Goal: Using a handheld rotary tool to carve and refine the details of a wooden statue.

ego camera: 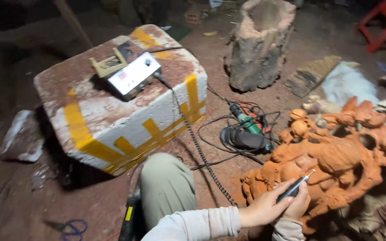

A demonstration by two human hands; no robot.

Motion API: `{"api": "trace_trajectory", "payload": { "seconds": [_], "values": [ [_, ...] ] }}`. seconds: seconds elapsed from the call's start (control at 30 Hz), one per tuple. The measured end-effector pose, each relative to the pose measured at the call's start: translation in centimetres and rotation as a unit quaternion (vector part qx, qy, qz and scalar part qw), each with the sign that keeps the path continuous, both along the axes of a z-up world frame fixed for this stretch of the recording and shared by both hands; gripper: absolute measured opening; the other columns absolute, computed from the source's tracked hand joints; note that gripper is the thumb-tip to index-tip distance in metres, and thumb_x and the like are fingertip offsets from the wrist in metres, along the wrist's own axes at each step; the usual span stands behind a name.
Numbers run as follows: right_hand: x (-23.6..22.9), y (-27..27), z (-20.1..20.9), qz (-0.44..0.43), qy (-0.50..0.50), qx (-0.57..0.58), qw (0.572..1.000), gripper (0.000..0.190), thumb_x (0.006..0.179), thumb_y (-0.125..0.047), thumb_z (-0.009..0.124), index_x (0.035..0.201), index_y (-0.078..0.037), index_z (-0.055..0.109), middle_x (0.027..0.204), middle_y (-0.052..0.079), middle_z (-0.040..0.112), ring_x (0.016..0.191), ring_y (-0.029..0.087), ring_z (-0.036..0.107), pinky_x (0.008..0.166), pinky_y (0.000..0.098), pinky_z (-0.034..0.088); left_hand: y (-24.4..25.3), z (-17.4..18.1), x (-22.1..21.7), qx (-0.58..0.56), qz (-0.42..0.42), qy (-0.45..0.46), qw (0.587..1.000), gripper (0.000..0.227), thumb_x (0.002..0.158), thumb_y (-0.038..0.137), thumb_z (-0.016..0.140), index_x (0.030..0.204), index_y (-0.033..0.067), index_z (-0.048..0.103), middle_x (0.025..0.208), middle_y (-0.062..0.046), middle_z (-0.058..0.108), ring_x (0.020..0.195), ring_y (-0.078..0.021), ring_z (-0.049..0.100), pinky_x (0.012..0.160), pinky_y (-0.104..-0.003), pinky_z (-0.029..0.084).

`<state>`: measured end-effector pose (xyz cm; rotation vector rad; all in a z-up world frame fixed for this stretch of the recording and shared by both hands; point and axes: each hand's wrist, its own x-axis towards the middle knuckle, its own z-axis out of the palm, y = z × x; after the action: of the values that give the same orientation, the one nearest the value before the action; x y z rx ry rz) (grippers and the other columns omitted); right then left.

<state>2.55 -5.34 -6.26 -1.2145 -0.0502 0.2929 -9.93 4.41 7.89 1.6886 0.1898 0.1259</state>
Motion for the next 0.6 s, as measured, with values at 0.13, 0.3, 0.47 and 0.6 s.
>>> {"api": "trace_trajectory", "payload": {
  "seconds": [0.13,0.3,0.47,0.6],
  "values": [
    [-1.3,3.1,1.2,0.060,0.003,0.033,0.998,0.042,0.111,-0.042,0.040,0.107,-0.003,0.057,0.087,0.011,0.066,0.074,0.020,0.066,0.069,0.0262,0.055,1.3,0.5,-2.7,0.032,0.061,-0.046,0.997,0.060,0.100,0.028,0.038,0.157,0.0101,0.033,0.144,-0.019,0.054,0.114,-0.0411,0.060,0.095,-0.044,0.048],
    [-3.7,5.4,3.3,0.100,-0.020,0.041,0.994,0.044,0.110,-0.041,0.039,0.105,-0.002,0.058,0.085,0.011,0.067,0.071,0.018,0.065,0.065,0.0236,0.055,2.0,1.1,-4.9,0.069,0.105,-0.071,0.989,0.060,0.100,0.029,0.037,0.155,0.0058,0.034,0.151,-0.020,0.049,0.122,-0.0407,0.057,0.097,-0.043,0.047],
    [-4.9,4.6,5.6,0.106,-0.014,0.099,0.989,0.038,0.108,-0.039,0.039,0.107,-0.003,0.052,0.081,0.012,0.064,0.071,0.020,0.065,0.068,0.0270,0.056,1.2,2.0,-5.7,0.079,0.091,-0.047,0.992,0.062,0.100,0.032,0.036,0.158,0.0119,0.031,0.143,-0.022,0.055,0.107,-0.0433,0.063,0.087,-0.046,0.051],
    [-5.1,3.3,6.0,0.091,-0.053,0.076,0.992,0.041,0.108,-0.040,0.035,0.106,-0.003,0.053,0.081,0.011,0.064,0.072,0.020,0.065,0.074,0.0286,0.059,0.6,2.1,-5.8,0.088,0.070,-0.053,0.992,0.062,0.101,0.032,0.038,0.160,0.0155,0.029,0.133,-0.024,0.061,0.092,-0.0432,0.067,0.076,-0.046,0.054]
  ]
}}
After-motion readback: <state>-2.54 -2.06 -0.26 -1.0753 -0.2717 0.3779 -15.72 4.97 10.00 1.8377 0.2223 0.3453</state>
